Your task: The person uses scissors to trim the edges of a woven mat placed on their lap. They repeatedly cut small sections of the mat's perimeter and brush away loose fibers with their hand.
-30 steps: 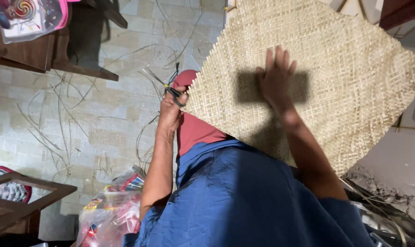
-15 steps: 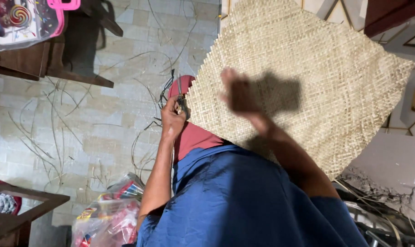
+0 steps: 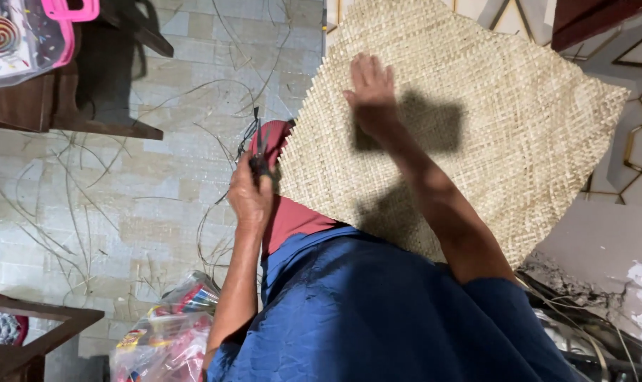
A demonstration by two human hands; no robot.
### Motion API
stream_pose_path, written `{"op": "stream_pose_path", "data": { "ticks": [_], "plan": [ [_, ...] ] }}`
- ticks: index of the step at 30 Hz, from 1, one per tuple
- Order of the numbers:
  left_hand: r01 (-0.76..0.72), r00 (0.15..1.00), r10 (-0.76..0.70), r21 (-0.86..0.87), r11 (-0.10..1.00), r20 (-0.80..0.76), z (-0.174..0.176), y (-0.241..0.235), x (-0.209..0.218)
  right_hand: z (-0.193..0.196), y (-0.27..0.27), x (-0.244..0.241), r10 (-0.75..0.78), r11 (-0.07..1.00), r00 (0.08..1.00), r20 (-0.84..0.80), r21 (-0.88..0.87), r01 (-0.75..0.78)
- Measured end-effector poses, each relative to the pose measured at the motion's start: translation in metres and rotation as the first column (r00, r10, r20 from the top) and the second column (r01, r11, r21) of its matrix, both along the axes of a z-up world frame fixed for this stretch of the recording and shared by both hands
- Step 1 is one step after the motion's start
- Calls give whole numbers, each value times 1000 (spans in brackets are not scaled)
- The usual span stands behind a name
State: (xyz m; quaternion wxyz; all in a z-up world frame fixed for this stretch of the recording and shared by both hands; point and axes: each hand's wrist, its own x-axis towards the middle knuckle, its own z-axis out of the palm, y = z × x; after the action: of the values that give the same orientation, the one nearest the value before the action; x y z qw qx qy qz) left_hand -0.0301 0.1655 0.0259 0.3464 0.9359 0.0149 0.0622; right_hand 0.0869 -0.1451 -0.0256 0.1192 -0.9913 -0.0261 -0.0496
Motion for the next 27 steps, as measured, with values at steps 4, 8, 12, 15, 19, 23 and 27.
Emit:
{"op": "stream_pose_path", "data": {
  "ticks": [4,8,12,15,19,23,27],
  "plan": [
    [83,955,-205,-473,877,-213,70,-72,14,-33,3,-7,214,977,949,232,-47,-209],
    [530,827,-562,-361,767,19,11,-122,27,-87,-17,11,316,906,863,394,145,-398],
    [613,790,-583,-260,746,191,-29,-134,32,12,-14,-6,367,903,869,332,97,-418],
    [615,785,-588,-129,778,195,-23,-127,33,20,-20,8,367,910,896,250,105,-402],
    [672,739,-652,-120,730,168,-44,-125,34,43,-34,48,332,931,891,310,43,-362],
    [712,699,-683,-120,692,210,-27,-123,39,30,-61,83,253,963,917,307,6,-268],
    [698,713,-667,-139,702,216,-26,-125,41,26,-82,110,272,961,905,327,-36,-275]
  ]
}}
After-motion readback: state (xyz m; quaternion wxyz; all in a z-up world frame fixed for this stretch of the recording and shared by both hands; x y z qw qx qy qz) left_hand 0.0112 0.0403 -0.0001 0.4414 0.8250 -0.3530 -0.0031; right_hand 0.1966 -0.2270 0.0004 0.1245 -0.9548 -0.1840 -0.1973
